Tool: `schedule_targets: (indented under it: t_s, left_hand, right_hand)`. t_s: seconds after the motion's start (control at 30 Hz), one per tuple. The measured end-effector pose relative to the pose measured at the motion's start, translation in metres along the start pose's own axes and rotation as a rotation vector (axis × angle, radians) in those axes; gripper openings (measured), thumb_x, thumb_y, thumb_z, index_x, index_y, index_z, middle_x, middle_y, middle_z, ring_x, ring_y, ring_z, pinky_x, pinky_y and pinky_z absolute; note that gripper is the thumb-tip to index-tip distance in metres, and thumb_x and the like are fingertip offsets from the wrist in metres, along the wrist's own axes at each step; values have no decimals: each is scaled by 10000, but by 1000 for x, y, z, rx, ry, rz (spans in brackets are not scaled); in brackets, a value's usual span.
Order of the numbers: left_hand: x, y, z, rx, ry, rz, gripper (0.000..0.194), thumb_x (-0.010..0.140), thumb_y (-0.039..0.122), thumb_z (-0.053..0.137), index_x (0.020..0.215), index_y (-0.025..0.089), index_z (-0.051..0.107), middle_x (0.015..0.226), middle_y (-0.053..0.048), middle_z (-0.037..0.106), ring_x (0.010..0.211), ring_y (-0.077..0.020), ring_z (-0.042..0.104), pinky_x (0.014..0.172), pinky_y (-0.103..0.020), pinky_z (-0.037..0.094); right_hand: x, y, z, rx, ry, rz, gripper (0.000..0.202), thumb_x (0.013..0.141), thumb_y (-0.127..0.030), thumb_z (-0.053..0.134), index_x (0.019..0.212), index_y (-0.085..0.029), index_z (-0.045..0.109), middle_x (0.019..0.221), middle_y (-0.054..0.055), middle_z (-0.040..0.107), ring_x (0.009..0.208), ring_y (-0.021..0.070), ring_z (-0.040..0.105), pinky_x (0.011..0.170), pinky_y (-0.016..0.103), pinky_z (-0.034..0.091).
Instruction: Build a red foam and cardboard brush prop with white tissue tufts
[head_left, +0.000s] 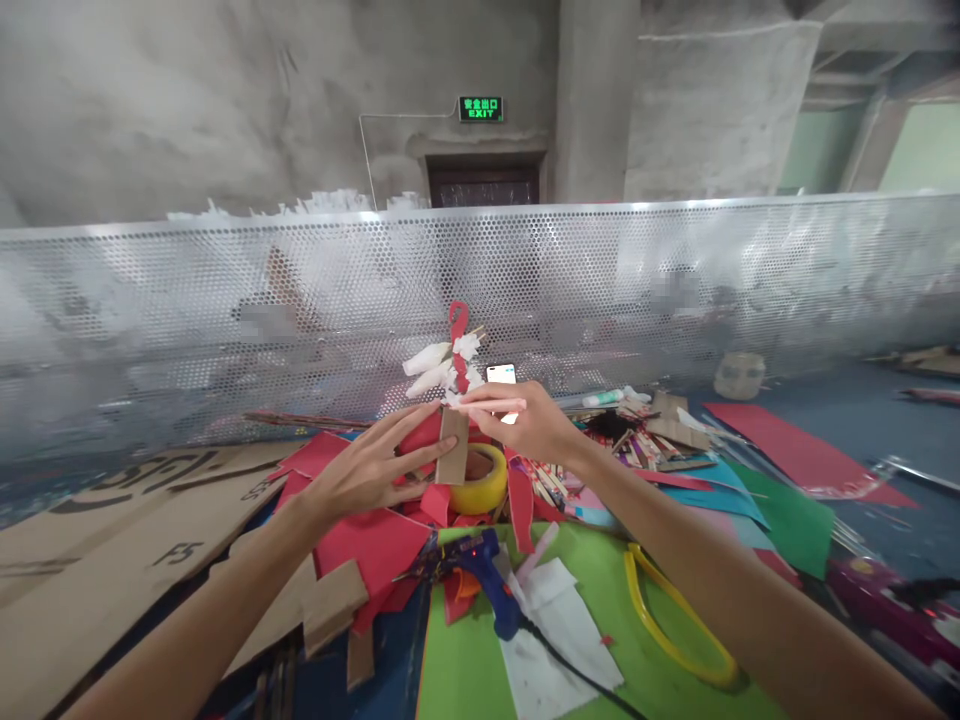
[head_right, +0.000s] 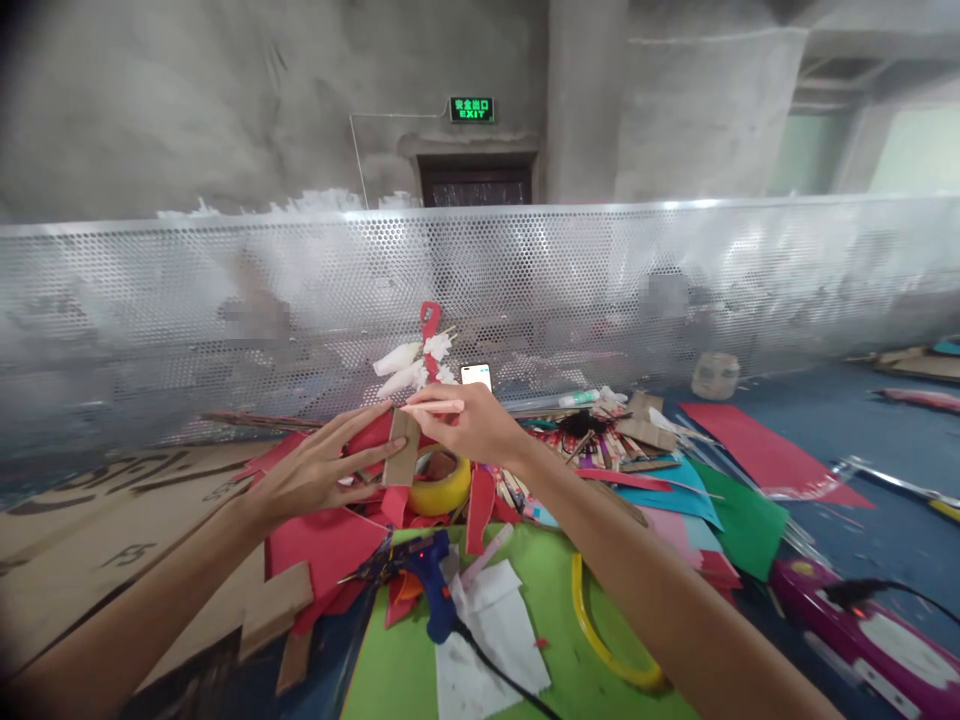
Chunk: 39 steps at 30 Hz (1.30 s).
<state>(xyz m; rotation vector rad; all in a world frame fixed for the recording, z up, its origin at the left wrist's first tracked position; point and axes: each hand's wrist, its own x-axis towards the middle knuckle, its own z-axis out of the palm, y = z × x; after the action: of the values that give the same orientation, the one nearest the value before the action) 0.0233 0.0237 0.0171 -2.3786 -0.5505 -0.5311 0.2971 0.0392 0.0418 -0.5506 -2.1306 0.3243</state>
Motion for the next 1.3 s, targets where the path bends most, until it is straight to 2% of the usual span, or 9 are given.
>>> schedule_targets:
  t_s: [0.1, 0.3, 0.47, 0.67, 0.87, 1.03, 1.2, 1.3]
  left_hand:
    - [-1, -1, 1, -6, -7, -9, 629, 887, 230, 660, 1472, 313, 444, 1631, -135, 236, 1441, -345, 353, 1101, -516, 438]
    - [-4, -2, 4, -9, 3, -26, 609, 881, 231, 669, 1456, 283, 474, 1628, -153, 232, 1438, -345, 356, 1107, -504, 429]
    - [-2, -2, 3, -9, 25, -7, 614, 872, 217, 677, 1451, 268, 480, 1622, -158, 246, 1432, -344, 367, 1115, -497, 421]
    - [-5, -4, 5, -16, 26, -36, 642, 872, 223, 676, 1469, 304, 455, 1630, -138, 228, 1442, -341, 350, 1110, -494, 427]
    - [-5, -5, 5, -34, 15, -37, 640, 873, 232, 678, 1469, 307, 460, 1626, -138, 235, 1435, -347, 357, 1101, -493, 433]
    - [-5, -5, 6, -32, 23, -41, 654, 872, 228, 680, 1477, 319, 450, 1631, -129, 231, 1430, -351, 368, 1105, -496, 432]
    - [-6, -5, 5, -42, 25, -63, 678, 873, 234, 684, 1491, 343, 426, 1631, -112, 237, 1428, -339, 377, 1105, -490, 437]
    - [-6, -5, 4, -40, 25, -79, 675, 880, 244, 678, 1496, 339, 420, 1630, -114, 236, 1434, -341, 368, 1109, -492, 435]
  right_hand:
    - [-1, 2, -1, 0, -5, -18, 255, 912, -242, 543, 1081, -212, 731, 1041, 19, 755, 896, 160, 670, 785, 240, 465]
    - [-2, 4, -4, -17, 7, -4, 146, 876, -217, 584, 878, -178, 725, 793, -4, 723, 650, 108, 582, 604, 217, 409]
    - [-1, 3, -5, -14, 20, -49, 198, 911, -255, 571, 994, -190, 738, 877, 6, 743, 695, 109, 604, 648, 227, 425]
    - [-2, 5, -8, 3, -43, -9, 144, 857, -173, 586, 862, -171, 731, 840, 8, 743, 685, 113, 615, 612, 221, 432]
    - [-1, 5, -7, -3, -11, -60, 201, 906, -231, 574, 1007, -198, 745, 943, 14, 759, 755, 125, 644, 689, 235, 445]
    - [-1, 7, -8, -20, -47, -21, 155, 859, -161, 590, 876, -179, 743, 853, 6, 747, 678, 113, 603, 609, 226, 416]
    - [-1, 6, -9, -16, -35, -53, 172, 875, -177, 583, 952, -196, 735, 915, 3, 749, 728, 116, 611, 665, 231, 427]
    - [-2, 4, -10, -40, -38, -33, 147, 869, -179, 581, 900, -186, 725, 857, 3, 738, 681, 108, 589, 628, 226, 414]
